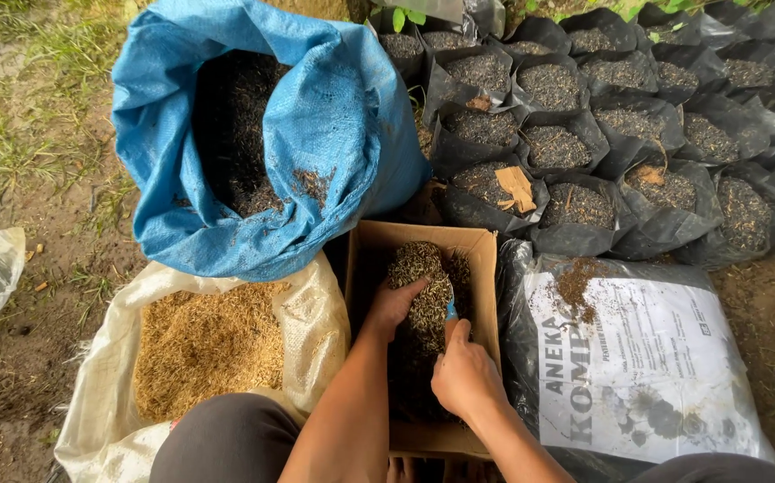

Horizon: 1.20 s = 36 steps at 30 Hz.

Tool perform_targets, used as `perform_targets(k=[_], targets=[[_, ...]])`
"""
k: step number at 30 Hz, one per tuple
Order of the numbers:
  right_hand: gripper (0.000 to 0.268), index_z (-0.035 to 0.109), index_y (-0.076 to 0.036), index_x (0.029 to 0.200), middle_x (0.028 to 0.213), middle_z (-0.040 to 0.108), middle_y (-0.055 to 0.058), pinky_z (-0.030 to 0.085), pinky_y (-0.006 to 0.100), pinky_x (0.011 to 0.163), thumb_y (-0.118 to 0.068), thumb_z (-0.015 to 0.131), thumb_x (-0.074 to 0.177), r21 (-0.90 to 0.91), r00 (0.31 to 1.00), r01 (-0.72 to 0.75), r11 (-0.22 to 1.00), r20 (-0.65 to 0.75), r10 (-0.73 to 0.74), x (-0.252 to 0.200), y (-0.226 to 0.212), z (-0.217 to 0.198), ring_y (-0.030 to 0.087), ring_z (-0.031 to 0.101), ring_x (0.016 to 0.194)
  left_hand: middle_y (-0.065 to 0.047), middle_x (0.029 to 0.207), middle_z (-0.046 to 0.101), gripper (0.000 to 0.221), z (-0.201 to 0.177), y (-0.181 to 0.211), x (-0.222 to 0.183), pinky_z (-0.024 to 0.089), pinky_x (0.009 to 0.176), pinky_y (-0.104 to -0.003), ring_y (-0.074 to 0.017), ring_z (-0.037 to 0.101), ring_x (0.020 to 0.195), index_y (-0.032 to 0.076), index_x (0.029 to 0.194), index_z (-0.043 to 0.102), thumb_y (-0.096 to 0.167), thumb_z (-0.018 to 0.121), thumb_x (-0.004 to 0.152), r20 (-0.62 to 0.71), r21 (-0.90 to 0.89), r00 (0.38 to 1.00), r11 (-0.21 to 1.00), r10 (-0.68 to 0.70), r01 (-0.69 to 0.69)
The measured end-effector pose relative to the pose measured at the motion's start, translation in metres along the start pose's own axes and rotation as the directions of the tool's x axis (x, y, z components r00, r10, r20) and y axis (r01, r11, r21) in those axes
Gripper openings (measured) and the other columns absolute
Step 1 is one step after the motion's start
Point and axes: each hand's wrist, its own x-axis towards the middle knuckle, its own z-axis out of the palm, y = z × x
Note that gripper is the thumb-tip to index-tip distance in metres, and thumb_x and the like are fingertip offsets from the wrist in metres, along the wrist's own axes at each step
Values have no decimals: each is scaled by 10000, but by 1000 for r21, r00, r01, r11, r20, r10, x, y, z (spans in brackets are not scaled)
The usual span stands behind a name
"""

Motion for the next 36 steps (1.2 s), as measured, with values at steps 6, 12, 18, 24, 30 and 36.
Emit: perform_targets(k=[6, 12, 18, 24, 30, 36], targets=[[694, 27, -63, 1641, 1477, 505, 180, 639, 333, 976, -114, 419, 1070, -59, 986, -103, 993, 127, 110, -30, -17, -30, 284, 681, 1215, -119, 1301, 724, 659, 16, -48, 47, 565, 981, -375, -291, 708, 1159, 126, 1375, 618, 271, 789, 755, -200, -87, 947, 958, 251, -272], [712, 146, -77, 1615, 1642, 292, 164, 355, 465, 1254, 19, 483, 995, -106, 986, -115, 988, 112, 126, -40, -7, -50, 344, 392, 1488, -96, 1198, 750, 428, 24, -57, 37, 556, 1000, -377, -252, 711, 1124, 111, 1221, 652, 66, 679, 795, -241, -158, 826, 820, 509, -551], [639, 353, 125, 1511, 1339, 610, 350, 565, 568, 975, -65, 554, 935, -32, 998, 53, 998, 31, -52, -46, 8, -70, 465, 654, 1204, -226, 1377, 622, 568, 17, -53, 22, 426, 1172, -506, -370, 537, 1374, 52, 1392, 549, 337, 645, 910, -187, 82, 893, 912, 409, -401], [580, 387, 106, 1513, 1398, 589, 321, 461, 580, 1107, -49, 522, 971, -82, 996, 44, 996, 84, -37, -88, -13, -102, 439, 580, 1321, -325, 1595, 331, 941, 21, -35, -32, 253, 1240, -622, -466, 281, 1517, -56, 1582, 292, 645, 549, 1010, -135, 103, 926, 935, 352, -340], [514, 494, 114, 1446, 1277, 671, 309, 481, 569, 1090, -17, 552, 953, -103, 997, 29, 994, 74, -21, -79, 2, -99, 421, 662, 1222, -331, 1280, 633, 401, 26, -66, 3, 502, 1066, -602, -490, 570, 1284, -116, 1357, 587, 114, 538, 1032, -202, 204, 817, 840, 539, -503], [578, 572, 88, 1396, 1282, 676, 314, 541, 555, 988, -13, 536, 828, -176, 986, 116, 978, 137, -93, -32, 37, -61, 439, 669, 1205, -265, 1362, 637, 576, 24, -120, 54, 503, 1087, -490, -371, 581, 1325, -50, 1426, 568, 286, 669, 969, -215, 137, 912, 936, 349, -325]])
